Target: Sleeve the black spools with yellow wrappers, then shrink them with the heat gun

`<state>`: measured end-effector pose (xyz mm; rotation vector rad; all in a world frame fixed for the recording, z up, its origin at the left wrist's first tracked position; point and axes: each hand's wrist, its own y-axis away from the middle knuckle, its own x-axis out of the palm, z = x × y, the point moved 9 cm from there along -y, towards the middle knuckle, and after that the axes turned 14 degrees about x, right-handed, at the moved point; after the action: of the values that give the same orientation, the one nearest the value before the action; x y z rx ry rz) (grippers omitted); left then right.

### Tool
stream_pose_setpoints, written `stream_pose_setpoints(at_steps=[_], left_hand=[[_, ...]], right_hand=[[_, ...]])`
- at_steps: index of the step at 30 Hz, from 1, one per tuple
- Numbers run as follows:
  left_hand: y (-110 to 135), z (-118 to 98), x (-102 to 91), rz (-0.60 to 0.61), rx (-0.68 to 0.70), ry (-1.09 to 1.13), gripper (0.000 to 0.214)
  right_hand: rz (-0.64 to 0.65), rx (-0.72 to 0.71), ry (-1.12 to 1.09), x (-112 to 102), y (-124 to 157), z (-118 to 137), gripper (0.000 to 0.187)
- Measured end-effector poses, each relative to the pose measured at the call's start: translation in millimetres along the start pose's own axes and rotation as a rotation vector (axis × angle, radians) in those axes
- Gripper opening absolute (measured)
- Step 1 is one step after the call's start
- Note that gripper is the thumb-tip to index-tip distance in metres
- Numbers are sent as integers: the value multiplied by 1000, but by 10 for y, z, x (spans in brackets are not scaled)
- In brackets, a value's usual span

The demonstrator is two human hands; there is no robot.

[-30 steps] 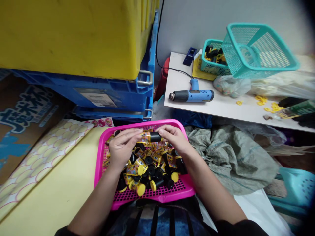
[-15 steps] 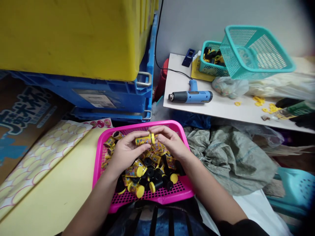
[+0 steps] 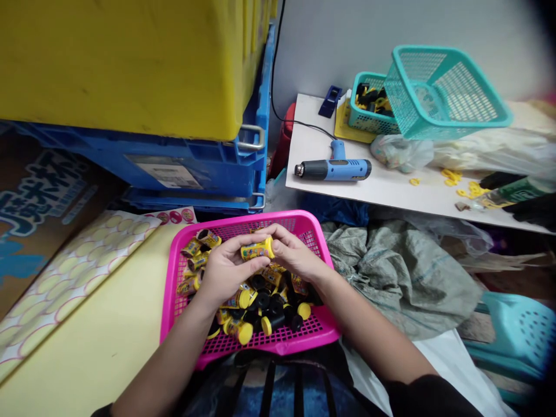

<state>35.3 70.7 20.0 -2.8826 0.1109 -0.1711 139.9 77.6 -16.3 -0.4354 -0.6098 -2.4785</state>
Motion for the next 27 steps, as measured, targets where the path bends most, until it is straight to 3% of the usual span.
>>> stream_pose_setpoints(at_steps=[7, 13, 15, 17, 20, 22, 24, 27], left_hand=[[41, 27, -17, 8, -30, 14, 34], [23, -19, -3, 47, -19, -47, 35], [-12, -55, -13, 70, -15, -101, 38], [-46, -127, -75, 106, 9, -220, 39], [-31, -189, -195, 288, 34, -579, 35], [68, -89, -244, 512, -9, -825, 35], [223, 98, -295, 732, -111, -977, 42], [381, 291, -304, 902, -219, -993, 54]], right_hand=[[15, -71, 184, 0, 16, 111, 44], [173, -12, 182, 86, 19, 135, 44], [124, -28, 226, 18, -19, 194, 47], [-35, -82, 306, -147, -67, 283, 46], [-374, -83, 656, -390, -105, 310, 39], [-539, 78, 1062, -457, -142, 162, 32], [-603, 267, 1411, -467, -170, -31, 27], [-594, 371, 1570, -409, -199, -177, 24]])
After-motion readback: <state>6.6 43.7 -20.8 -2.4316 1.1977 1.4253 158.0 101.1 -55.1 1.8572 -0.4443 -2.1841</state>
